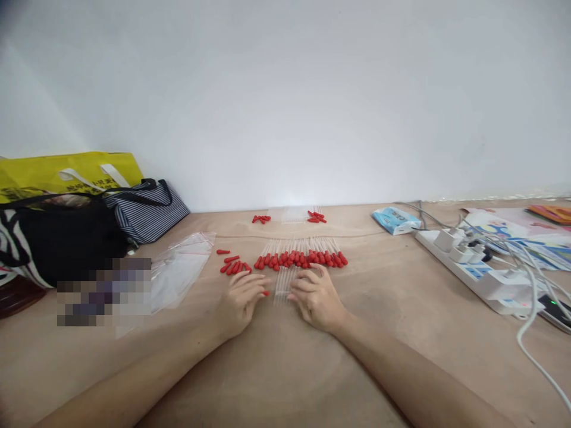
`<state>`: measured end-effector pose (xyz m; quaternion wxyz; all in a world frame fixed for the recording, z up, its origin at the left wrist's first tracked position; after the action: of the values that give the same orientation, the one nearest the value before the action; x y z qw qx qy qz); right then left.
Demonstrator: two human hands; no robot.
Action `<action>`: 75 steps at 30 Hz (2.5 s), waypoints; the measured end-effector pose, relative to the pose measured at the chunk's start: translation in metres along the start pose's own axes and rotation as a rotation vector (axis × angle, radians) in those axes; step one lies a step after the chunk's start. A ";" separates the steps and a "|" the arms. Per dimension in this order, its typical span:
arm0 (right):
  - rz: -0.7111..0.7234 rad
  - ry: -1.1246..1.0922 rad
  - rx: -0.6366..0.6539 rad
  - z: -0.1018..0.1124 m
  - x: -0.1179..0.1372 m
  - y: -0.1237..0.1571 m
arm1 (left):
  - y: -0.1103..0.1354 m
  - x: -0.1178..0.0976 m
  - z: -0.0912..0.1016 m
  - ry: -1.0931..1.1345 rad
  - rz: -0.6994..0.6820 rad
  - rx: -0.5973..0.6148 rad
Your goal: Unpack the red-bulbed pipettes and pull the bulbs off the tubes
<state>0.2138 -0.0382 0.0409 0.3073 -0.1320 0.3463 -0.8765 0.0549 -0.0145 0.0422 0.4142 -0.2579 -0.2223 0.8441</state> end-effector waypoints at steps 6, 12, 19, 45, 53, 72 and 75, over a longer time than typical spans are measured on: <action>-0.243 0.108 -0.046 0.000 -0.034 0.009 | 0.012 0.026 0.027 -0.005 0.105 -0.179; -0.300 0.030 0.052 -0.018 -0.043 0.011 | 0.021 0.069 0.047 -0.038 0.398 -0.433; -0.315 0.095 0.021 -0.009 -0.044 0.013 | 0.035 0.123 0.062 0.101 0.718 -0.475; -0.470 0.071 0.068 -0.006 -0.047 0.009 | -0.017 0.044 0.023 -0.132 0.271 -0.129; -0.459 0.099 0.050 -0.001 -0.053 0.011 | -0.076 0.028 -0.035 -0.127 0.346 -0.002; -0.230 -0.024 -0.149 0.005 -0.038 0.005 | -0.010 0.012 0.012 0.071 0.172 -0.161; -0.112 0.029 -0.066 0.003 -0.021 0.001 | -0.004 0.006 0.008 0.090 0.127 -0.092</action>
<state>0.2322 -0.0268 0.0415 0.2482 -0.1484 0.3714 -0.8823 0.0491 -0.0087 0.0496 0.3569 -0.3282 -0.2253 0.8451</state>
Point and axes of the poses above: each hand's wrist, its own y-axis away from the middle knuckle, its own z-axis out of the back of the hand, x = y × z, the point moved 7 cm from there along -y, towards the middle knuckle, and after that the axes turned 8 degrees about y, right-handed, at the moved point
